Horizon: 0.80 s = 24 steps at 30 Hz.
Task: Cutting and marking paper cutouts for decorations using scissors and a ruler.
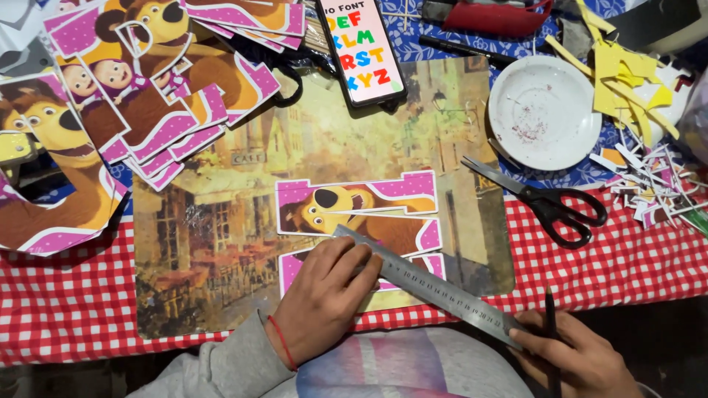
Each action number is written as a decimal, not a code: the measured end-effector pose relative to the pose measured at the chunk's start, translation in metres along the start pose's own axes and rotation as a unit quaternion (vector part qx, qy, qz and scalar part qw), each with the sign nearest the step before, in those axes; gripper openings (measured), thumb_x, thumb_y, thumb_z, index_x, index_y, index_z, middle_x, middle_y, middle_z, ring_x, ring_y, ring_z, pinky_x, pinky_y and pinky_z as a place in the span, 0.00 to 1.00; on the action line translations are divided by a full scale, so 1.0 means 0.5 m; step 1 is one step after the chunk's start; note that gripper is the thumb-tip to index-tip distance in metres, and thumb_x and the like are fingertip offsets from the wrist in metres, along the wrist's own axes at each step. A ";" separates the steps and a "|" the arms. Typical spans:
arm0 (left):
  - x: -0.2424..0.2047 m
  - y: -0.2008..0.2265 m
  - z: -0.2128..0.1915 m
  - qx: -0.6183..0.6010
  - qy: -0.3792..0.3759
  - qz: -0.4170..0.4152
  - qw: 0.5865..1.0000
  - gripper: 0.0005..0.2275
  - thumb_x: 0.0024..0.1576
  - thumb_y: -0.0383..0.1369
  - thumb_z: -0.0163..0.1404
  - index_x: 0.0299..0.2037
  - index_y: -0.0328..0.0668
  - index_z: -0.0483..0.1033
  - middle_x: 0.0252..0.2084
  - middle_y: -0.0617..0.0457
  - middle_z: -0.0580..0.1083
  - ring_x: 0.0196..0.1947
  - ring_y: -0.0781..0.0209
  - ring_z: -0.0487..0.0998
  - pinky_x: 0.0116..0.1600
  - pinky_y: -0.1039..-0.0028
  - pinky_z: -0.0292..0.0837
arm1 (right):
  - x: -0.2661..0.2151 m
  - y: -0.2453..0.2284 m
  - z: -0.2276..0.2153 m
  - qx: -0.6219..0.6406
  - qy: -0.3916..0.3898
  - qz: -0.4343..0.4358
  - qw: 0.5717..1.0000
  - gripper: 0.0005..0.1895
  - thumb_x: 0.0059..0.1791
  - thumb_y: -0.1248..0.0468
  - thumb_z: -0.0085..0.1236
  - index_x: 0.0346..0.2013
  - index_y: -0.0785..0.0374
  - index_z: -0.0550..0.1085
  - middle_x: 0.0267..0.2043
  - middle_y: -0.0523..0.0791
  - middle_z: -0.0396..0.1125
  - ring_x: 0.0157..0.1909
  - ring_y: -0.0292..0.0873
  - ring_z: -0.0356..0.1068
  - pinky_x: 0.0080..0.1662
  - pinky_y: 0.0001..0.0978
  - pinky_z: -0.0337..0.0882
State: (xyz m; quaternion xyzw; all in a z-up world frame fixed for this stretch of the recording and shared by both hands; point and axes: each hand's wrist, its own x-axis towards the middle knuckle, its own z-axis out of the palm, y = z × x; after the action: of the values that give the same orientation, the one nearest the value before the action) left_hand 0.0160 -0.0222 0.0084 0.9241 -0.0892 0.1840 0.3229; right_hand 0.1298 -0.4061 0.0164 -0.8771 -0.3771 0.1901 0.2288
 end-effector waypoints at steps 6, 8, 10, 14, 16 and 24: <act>-0.004 -0.005 0.008 0.005 -0.015 -0.005 1.000 0.14 0.55 0.26 0.53 0.51 0.30 0.74 0.52 0.42 0.72 0.57 0.43 0.72 0.63 0.51 0.68 | 0.015 -0.032 0.010 -0.010 0.049 -0.024 0.998 0.19 0.33 0.63 0.74 0.38 0.60 0.81 0.43 0.49 0.75 0.44 0.45 0.79 0.45 0.33 0.79; -0.005 -0.007 0.012 0.011 -0.023 -0.006 1.000 0.15 0.55 0.26 0.52 0.52 0.31 0.74 0.52 0.42 0.72 0.58 0.42 0.71 0.65 0.51 0.67 | 0.025 -0.038 0.004 -0.015 0.057 -0.018 0.998 0.19 0.33 0.63 0.74 0.37 0.60 0.81 0.42 0.49 0.75 0.43 0.45 0.79 0.44 0.33 0.79; -0.007 -0.009 0.016 0.014 -0.043 -0.019 0.999 0.17 0.59 0.28 0.51 0.57 0.31 0.73 0.57 0.40 0.71 0.63 0.40 0.69 0.68 0.49 0.62 | 0.035 -0.039 -0.002 -0.018 0.079 -0.025 0.996 0.19 0.34 0.63 0.74 0.38 0.60 0.81 0.42 0.49 0.74 0.42 0.44 0.78 0.44 0.34 0.78; -0.004 -0.010 0.022 0.009 -0.074 -0.032 0.997 0.20 0.60 0.30 0.50 0.62 0.31 0.70 0.63 0.39 0.70 0.69 0.39 0.65 0.72 0.48 0.56 | 0.047 -0.048 -0.002 -0.028 0.081 -0.030 0.996 0.20 0.34 0.63 0.74 0.39 0.62 0.80 0.42 0.50 0.73 0.41 0.45 0.78 0.43 0.35 0.77; -0.006 -0.011 0.027 0.019 -0.086 -0.046 0.995 0.21 0.62 0.32 0.49 0.65 0.32 0.68 0.66 0.40 0.67 0.71 0.40 0.63 0.74 0.47 0.51 | 0.043 -0.049 0.003 -0.012 0.084 0.027 0.996 0.23 0.32 0.63 0.75 0.40 0.62 0.81 0.39 0.49 0.72 0.38 0.44 0.77 0.39 0.33 0.78; -0.003 -0.012 0.030 0.033 -0.110 -0.046 0.992 0.23 0.62 0.33 0.47 0.68 0.33 0.65 0.68 0.39 0.66 0.71 0.41 0.62 0.73 0.48 0.50 | 0.044 -0.091 0.014 -0.101 0.162 0.027 0.981 0.22 0.33 0.63 0.75 0.41 0.60 0.81 0.36 0.49 0.73 0.36 0.44 0.76 0.39 0.35 0.75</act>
State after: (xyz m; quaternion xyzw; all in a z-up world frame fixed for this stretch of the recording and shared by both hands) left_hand 0.0204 -0.0267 -0.0065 0.9520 -0.0753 0.0687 0.2887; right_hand 0.1143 -0.3599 0.0318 -0.9247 -0.3286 0.0119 0.1920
